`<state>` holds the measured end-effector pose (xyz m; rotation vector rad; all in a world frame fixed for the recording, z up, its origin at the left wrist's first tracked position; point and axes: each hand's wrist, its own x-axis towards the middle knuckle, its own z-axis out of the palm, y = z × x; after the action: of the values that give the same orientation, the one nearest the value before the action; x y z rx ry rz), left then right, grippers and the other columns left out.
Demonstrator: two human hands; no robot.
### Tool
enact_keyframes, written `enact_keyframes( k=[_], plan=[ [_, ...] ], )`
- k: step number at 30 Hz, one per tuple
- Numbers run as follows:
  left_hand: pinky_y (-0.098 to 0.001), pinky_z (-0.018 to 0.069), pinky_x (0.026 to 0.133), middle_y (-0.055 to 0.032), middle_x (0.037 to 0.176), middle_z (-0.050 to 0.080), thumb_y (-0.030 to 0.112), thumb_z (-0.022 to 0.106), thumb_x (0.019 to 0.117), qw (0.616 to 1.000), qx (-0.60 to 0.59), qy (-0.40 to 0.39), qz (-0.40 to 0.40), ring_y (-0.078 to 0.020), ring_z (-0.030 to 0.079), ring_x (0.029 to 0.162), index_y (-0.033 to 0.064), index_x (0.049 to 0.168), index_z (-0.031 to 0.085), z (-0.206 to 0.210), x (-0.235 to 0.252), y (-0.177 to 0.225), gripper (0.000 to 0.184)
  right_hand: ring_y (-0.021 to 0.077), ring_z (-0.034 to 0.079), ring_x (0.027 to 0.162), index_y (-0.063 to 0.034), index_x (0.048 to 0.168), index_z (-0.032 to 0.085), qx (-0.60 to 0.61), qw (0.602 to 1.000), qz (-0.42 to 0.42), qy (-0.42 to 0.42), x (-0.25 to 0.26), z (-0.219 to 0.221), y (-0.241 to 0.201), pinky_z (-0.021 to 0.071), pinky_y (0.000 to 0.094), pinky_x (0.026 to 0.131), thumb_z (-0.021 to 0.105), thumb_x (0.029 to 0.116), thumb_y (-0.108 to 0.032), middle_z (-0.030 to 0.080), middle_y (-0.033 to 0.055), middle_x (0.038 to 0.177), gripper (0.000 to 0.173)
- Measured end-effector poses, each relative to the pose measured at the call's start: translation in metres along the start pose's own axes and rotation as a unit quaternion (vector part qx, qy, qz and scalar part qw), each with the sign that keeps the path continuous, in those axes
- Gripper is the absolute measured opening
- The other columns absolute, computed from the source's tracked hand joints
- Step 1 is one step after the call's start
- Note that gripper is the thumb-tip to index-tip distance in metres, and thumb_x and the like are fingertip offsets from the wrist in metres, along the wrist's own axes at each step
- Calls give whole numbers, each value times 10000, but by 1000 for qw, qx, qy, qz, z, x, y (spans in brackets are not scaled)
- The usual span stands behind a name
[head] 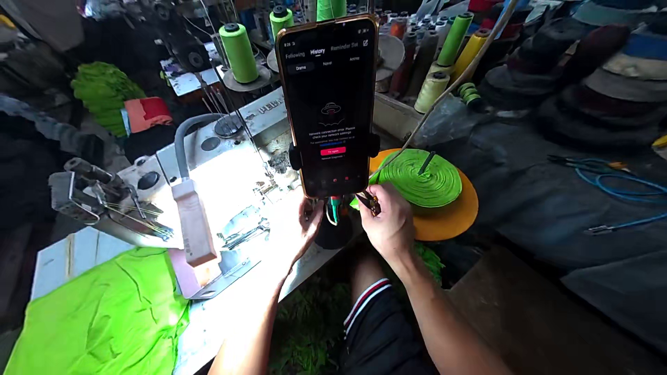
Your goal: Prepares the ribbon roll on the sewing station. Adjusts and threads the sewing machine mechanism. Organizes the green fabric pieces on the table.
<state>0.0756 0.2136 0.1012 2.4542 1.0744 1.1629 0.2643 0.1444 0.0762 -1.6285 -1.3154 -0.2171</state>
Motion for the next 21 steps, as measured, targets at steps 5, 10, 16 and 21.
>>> enact_keyframes(
  k=[5, 10, 16, 21],
  plan=[
    [-432, 577, 742, -58, 867, 730, 249, 671, 957, 997, 77, -21, 6, -196, 711, 810, 105, 994, 744, 11, 11, -3, 166, 225, 692, 759, -72, 1033, 751, -30, 999, 28, -8, 3, 2, -1, 578, 430, 640, 729, 893, -123, 714, 92, 953, 150],
    [-553, 534, 671, -139, 803, 704, 263, 704, 942, 984, 156, -80, -34, -338, 705, 776, 83, 914, 731, 6, 27, 16, 184, 220, 692, 813, -49, 1064, 745, 13, 996, 88, -6, 6, 1, -1, 584, 425, 711, 715, 884, -84, 707, 107, 966, 185],
    [-585, 524, 765, -180, 936, 712, 259, 759, 902, 981, 148, -103, -74, -369, 699, 890, 42, 1050, 710, 3, 32, 21, 268, 133, 660, 769, -49, 1069, 728, 113, 983, 141, -26, 14, 3, -5, 569, 328, 704, 697, 964, -197, 702, 71, 933, 184],
    [-568, 529, 780, -168, 938, 713, 289, 759, 898, 987, 115, -91, -71, -343, 699, 903, 44, 1072, 701, 1, 34, 15, 306, 97, 637, 729, -73, 1005, 732, 144, 978, 127, -83, 20, 5, -3, 555, 316, 680, 706, 974, -280, 691, 29, 883, 211]
  ],
)
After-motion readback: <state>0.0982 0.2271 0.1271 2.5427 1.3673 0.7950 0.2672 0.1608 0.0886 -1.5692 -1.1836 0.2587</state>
